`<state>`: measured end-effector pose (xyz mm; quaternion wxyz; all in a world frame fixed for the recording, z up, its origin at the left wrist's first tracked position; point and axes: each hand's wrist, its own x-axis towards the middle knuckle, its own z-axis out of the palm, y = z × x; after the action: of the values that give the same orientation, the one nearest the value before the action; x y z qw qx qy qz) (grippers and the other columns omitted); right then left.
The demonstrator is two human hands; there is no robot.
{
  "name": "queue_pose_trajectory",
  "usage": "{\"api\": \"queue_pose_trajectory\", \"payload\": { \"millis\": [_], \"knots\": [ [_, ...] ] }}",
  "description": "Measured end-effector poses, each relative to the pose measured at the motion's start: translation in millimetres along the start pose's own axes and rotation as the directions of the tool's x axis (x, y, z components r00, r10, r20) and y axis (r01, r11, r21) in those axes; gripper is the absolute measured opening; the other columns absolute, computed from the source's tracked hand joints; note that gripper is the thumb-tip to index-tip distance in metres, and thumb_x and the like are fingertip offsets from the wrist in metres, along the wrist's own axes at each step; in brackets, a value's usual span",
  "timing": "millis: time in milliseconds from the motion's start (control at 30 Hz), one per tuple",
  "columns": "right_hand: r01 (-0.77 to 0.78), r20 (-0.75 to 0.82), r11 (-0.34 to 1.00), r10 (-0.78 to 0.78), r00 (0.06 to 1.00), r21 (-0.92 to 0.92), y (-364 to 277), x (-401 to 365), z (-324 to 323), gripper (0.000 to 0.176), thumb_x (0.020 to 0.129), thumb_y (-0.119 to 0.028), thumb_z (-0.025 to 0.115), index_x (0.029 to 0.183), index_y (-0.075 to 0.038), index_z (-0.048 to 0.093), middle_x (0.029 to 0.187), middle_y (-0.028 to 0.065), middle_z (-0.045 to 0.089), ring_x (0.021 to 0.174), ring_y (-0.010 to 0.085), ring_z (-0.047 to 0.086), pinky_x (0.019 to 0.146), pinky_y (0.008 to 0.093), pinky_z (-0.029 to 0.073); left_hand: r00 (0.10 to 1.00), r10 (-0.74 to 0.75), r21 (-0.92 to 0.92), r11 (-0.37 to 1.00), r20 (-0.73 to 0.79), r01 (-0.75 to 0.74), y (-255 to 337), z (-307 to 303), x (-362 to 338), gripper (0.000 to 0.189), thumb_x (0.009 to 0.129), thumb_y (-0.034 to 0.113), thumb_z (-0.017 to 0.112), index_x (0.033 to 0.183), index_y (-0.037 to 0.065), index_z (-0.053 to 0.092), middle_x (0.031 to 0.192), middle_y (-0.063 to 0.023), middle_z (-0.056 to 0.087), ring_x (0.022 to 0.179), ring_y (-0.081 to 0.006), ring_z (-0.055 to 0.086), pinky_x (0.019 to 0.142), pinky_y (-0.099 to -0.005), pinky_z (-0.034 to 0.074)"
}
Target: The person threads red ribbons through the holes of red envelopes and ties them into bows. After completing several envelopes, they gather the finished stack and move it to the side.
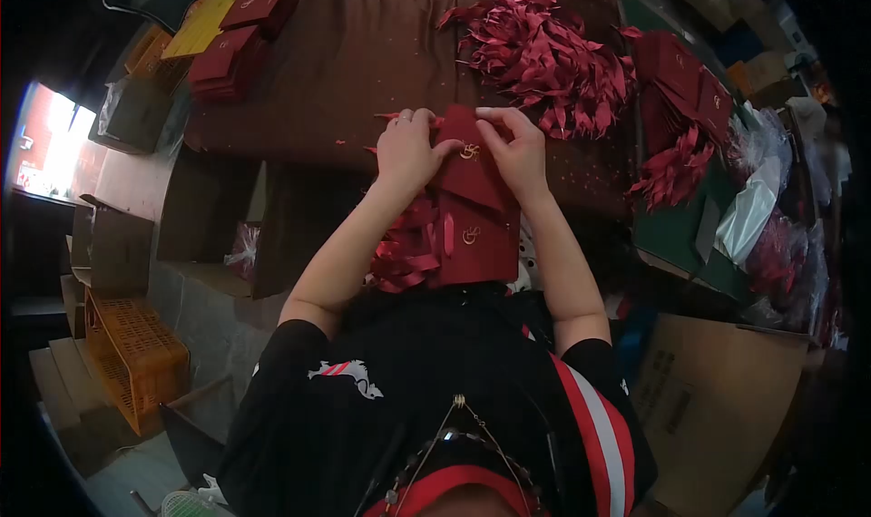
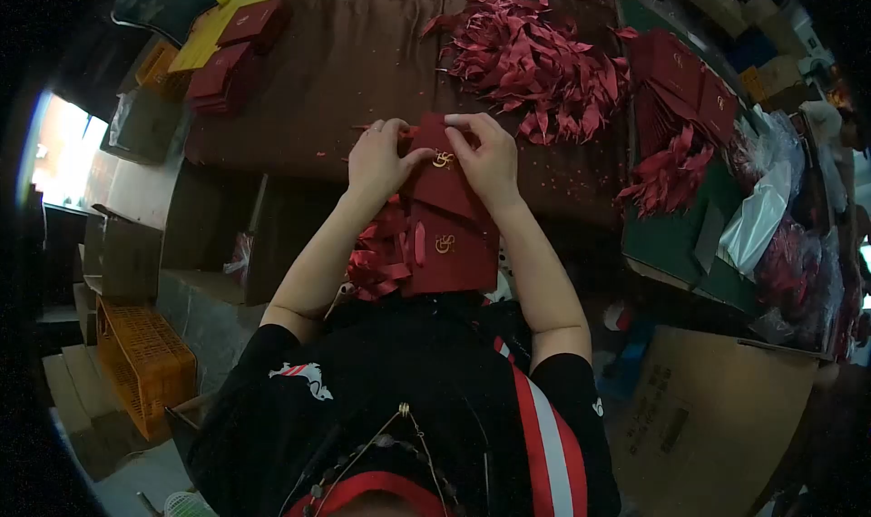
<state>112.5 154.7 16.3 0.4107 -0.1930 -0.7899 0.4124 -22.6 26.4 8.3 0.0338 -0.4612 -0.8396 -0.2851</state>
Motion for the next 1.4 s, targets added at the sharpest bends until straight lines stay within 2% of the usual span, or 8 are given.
{"api": "queue_pose_trajectory", "payload": {
  "millis": [200, 600, 733, 800, 1167, 1267, 1333, 1400],
  "knots": [
    [0.047, 0.091, 0.957, -0.022, 0.996, -0.285, 12, -10, 10, 0.013, 0.088, -0.014, 0.073, 0.097, -0.005, 0.072, 0.095, 0.0081, 0.071, 0.081, 0.0216, 0.070, 0.071, 0.0306, 0.055, 0.993, -0.105, -0.232, 0.966, 0.059, 0.116, 3, 11, -4, 0.049, 0.075, 0.037, 0.085, 0.108, 0.008, 0.066, 0.097, -0.0085, 0.067, 0.096, -0.0277, 0.065, 0.084, -0.0413, 0.052],
    [0.152, 0.080, 0.923, -0.132, 0.988, -0.353, 7, -8, 9, 0.012, 0.083, -0.010, 0.072, 0.094, -0.007, 0.068, 0.087, 0.0068, 0.066, 0.072, 0.0231, 0.067, 0.063, 0.0344, 0.053, 0.971, -0.165, -0.524, 0.820, 0.171, 0.231, 3, 11, -2, 0.041, 0.077, 0.017, 0.084, 0.112, 0.002, 0.070, 0.082, -0.0023, 0.064, 0.077, -0.0116, 0.061, 0.073, -0.0287, 0.052],
    [0.304, 0.134, 0.866, -0.273, 0.953, -0.398, 0, -7, 5, 0.014, 0.081, -0.008, 0.071, 0.094, -0.006, 0.067, 0.088, 0.0078, 0.065, 0.077, 0.0270, 0.067, 0.067, 0.0375, 0.054, 0.978, -0.169, -0.593, 0.777, 0.126, 0.210, 4, 18, -8, 0.038, 0.079, 0.013, 0.082, 0.113, 0.001, 0.070, 0.086, -0.0024, 0.065, 0.079, -0.0123, 0.061, 0.075, -0.0292, 0.052],
    [0.302, 0.151, 0.858, -0.262, 0.953, -0.416, -6, -9, 4, 0.014, 0.081, -0.008, 0.071, 0.094, -0.006, 0.066, 0.088, 0.0085, 0.065, 0.079, 0.0285, 0.067, 0.068, 0.0386, 0.054, 0.991, -0.084, -0.582, 0.814, -0.108, 0.006, 8, 20, -12, 0.034, 0.077, 0.014, 0.079, 0.109, 0.005, 0.071, 0.092, -0.0099, 0.069, 0.084, -0.0251, 0.068, 0.077, -0.0368, 0.054],
    [0.478, 0.405, 0.673, -0.279, 0.871, -0.564, -10, 3, 3, 0.015, 0.082, -0.009, 0.069, 0.087, -0.005, 0.056, 0.089, 0.0114, 0.057, 0.086, 0.0316, 0.064, 0.072, 0.0416, 0.056, 0.987, 0.017, -0.426, 0.901, -0.162, -0.085, 23, 12, -22, 0.034, 0.080, 0.006, 0.074, 0.113, 0.005, 0.069, 0.097, -0.0118, 0.068, 0.089, -0.0285, 0.068, 0.081, -0.0367, 0.054],
    [0.475, 0.399, 0.733, -0.297, 0.867, -0.486, -4, 3, 3, 0.013, 0.082, -0.009, 0.069, 0.089, -0.004, 0.059, 0.090, 0.0120, 0.061, 0.087, 0.0319, 0.065, 0.072, 0.0421, 0.055, 0.983, 0.006, -0.432, 0.898, -0.186, -0.088, 23, 16, -25, 0.033, 0.080, 0.006, 0.073, 0.113, 0.005, 0.069, 0.097, -0.0122, 0.068, 0.089, -0.0285, 0.068, 0.081, -0.0365, 0.055],
    [0.131, 0.266, 0.969, -0.072, 0.961, -0.211, 1, 3, 2, 0.011, 0.083, -0.008, 0.069, 0.092, -0.004, 0.063, 0.091, 0.0122, 0.064, 0.087, 0.0323, 0.067, 0.073, 0.0428, 0.055, 0.977, 0.006, -0.453, 0.885, -0.214, -0.105, 20, 17, -22, 0.033, 0.080, 0.006, 0.073, 0.113, 0.005, 0.069, 0.097, -0.0125, 0.068, 0.089, -0.0286, 0.069, 0.081, -0.0364, 0.055],
    [0.178, 0.249, 0.957, -0.119, 0.961, -0.228, 4, 0, 1, 0.011, 0.084, -0.008, 0.069, 0.092, -0.004, 0.064, 0.090, 0.0121, 0.066, 0.087, 0.0325, 0.067, 0.073, 0.0428, 0.054, 0.969, 0.056, -0.468, 0.868, -0.241, -0.166, 19, 16, -19, 0.035, 0.079, 0.010, 0.073, 0.113, 0.005, 0.067, 0.092, -0.0115, 0.067, 0.087, -0.0314, 0.067, 0.076, -0.0402, 0.054]
  ]
}}
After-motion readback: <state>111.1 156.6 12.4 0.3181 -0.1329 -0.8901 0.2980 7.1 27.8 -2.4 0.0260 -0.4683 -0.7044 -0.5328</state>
